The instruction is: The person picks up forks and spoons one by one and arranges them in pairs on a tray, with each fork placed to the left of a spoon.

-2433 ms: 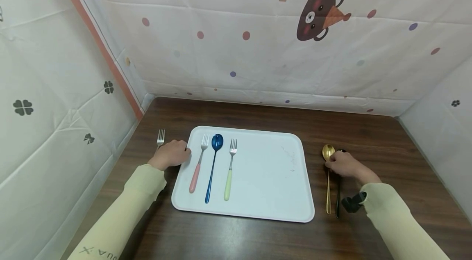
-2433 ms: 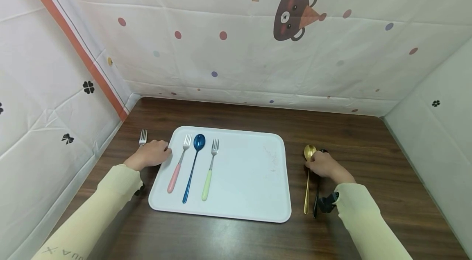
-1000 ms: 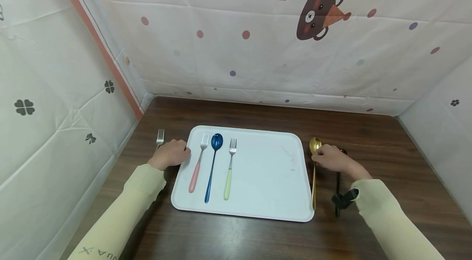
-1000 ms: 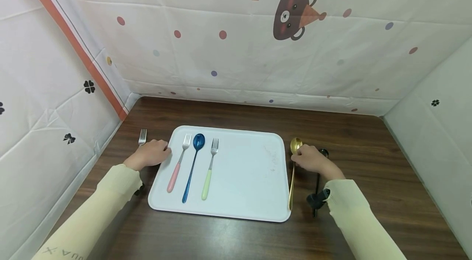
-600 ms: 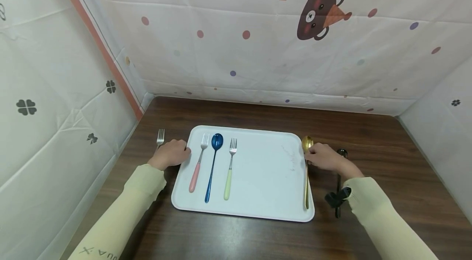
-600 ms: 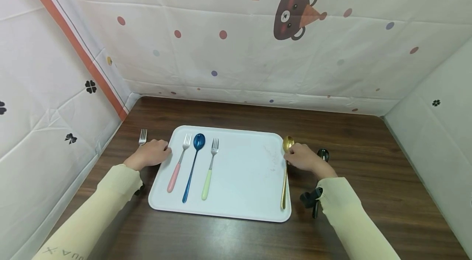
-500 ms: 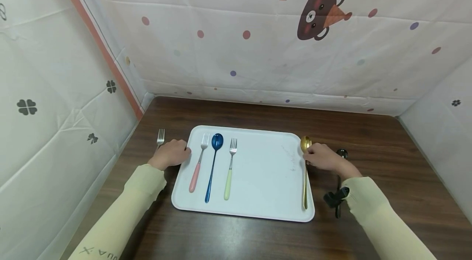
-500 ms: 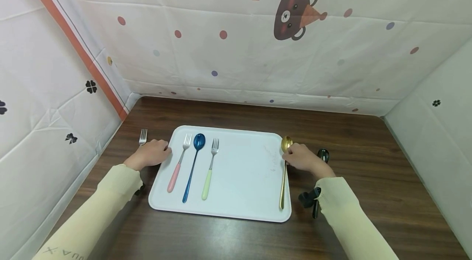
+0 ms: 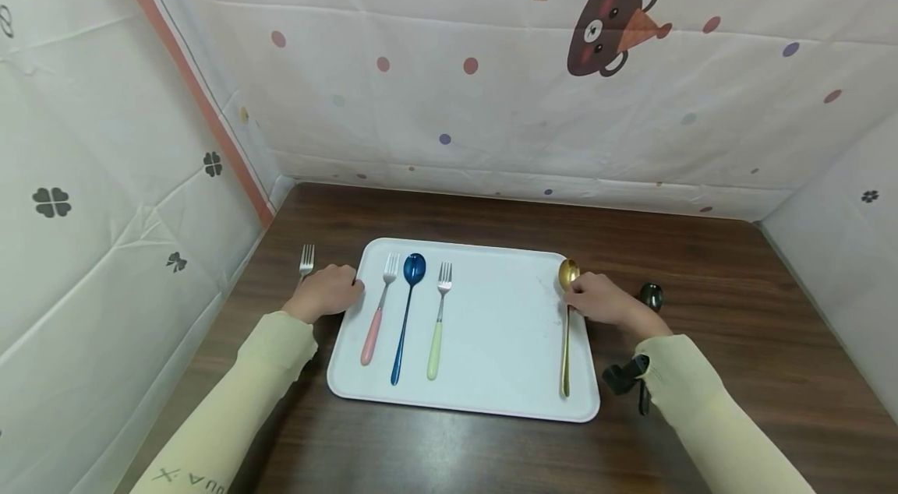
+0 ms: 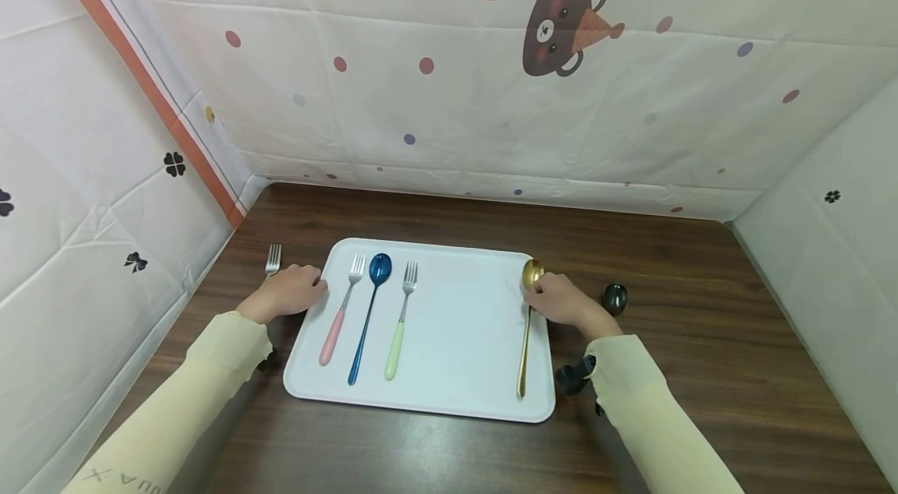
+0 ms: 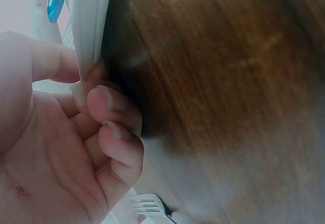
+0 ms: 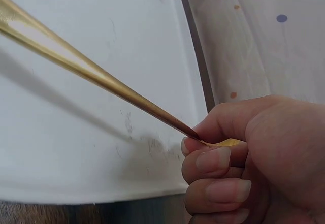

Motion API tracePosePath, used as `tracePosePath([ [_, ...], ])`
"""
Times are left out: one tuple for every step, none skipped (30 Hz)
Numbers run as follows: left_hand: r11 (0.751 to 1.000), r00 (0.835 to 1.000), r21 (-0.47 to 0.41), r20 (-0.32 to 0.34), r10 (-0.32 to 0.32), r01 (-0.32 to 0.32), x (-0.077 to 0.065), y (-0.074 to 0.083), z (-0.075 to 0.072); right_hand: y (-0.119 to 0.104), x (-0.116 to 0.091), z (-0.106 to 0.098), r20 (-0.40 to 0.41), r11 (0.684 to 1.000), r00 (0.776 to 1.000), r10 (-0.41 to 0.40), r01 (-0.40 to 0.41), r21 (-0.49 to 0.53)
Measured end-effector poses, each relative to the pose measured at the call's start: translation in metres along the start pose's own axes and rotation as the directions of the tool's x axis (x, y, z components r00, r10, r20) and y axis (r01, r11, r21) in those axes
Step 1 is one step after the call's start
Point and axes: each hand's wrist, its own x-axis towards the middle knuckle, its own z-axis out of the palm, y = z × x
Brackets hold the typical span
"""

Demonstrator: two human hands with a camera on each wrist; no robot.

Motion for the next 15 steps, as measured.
tracePosePath([
  [1.000,1.000,0.000,0.000,0.000,0.000,0.000,0.000,0.000,-0.001,0.001,0.001,0.001,1.000,1.000,0.003,-0.003,0.001],
  [1.000,1.000,-0.001,0.000,-0.001,0.001,0.000,0.000,0.000,-0.002,0.001,0.001,0.005,1.000,1.000,0.004,-0.004,0.002],
  [1.000,1.000,-0.001,-0.001,-0.002,0.002,-0.001,0.000,0.000,-0.003,0.001,0.002,0.008,1.000,1.000,0.010,-0.010,0.004],
  [1.000,1.000,-0.002,-0.001,-0.003,0.003,-0.001,0.001,0.000,-0.003,0.002,0.002,0.010,1.000,1.000,0.007,-0.007,-0.001],
  [1.000,1.000,-0.003,-0.001,-0.003,0.003,-0.001,0.001,0.000,-0.004,0.003,0.003,0.007,1.000,1.000,0.004,-0.004,-0.003],
  [1.000,1.000,-0.004,-0.001,-0.003,0.003,-0.001,0.001,-0.001,-0.005,0.003,0.003,0.005,1.000,1.000,-0.002,0.002,-0.006],
  [1.000,1.000,-0.004,-0.002,-0.002,0.002,-0.002,0.001,-0.001,-0.006,0.004,0.004,0.002,1.000,1.000,-0.006,0.006,-0.008],
  [1.000,1.000,-0.004,-0.002,-0.002,0.002,-0.002,0.001,-0.001,-0.006,0.004,0.004,0.000,1.000,1.000,-0.012,0.012,-0.011],
  [1.000,1.000,-0.004,-0.002,-0.001,0.001,-0.002,0.001,-0.001,-0.007,0.005,0.005,-0.003,1.000,1.000,-0.017,0.017,-0.011],
  [1.000,1.000,-0.004,-0.003,0.000,0.000,-0.002,0.001,-0.001,-0.008,0.005,0.005,-0.006,1.000,1.000,-0.023,0.023,-0.013],
  [1.000,1.000,-0.005,-0.004,0.001,-0.001,-0.002,0.001,-0.001,-0.008,0.006,0.006,-0.008,1.000,1.000,-0.023,0.023,-0.009],
  [1.000,1.000,-0.004,-0.006,0.002,-0.002,-0.002,0.001,0.000,-0.009,0.007,0.006,-0.006,1.000,1.000,-0.020,0.020,-0.007],
  [1.000,1.000,-0.004,-0.007,0.003,-0.003,-0.001,0.001,0.000,-0.010,0.008,0.007,-0.003,1.000,1.000,-0.018,0.018,-0.005],
  [1.000,1.000,-0.005,-0.007,0.003,-0.003,-0.001,0.000,0.000,-0.010,0.009,0.008,0.000,1.000,1.000,-0.012,0.012,-0.004],
  [1.000,1.000,-0.004,-0.007,0.004,-0.004,-0.001,0.000,0.000,-0.011,0.010,0.008,0.003,1.000,1.000,-0.010,0.010,-0.003],
])
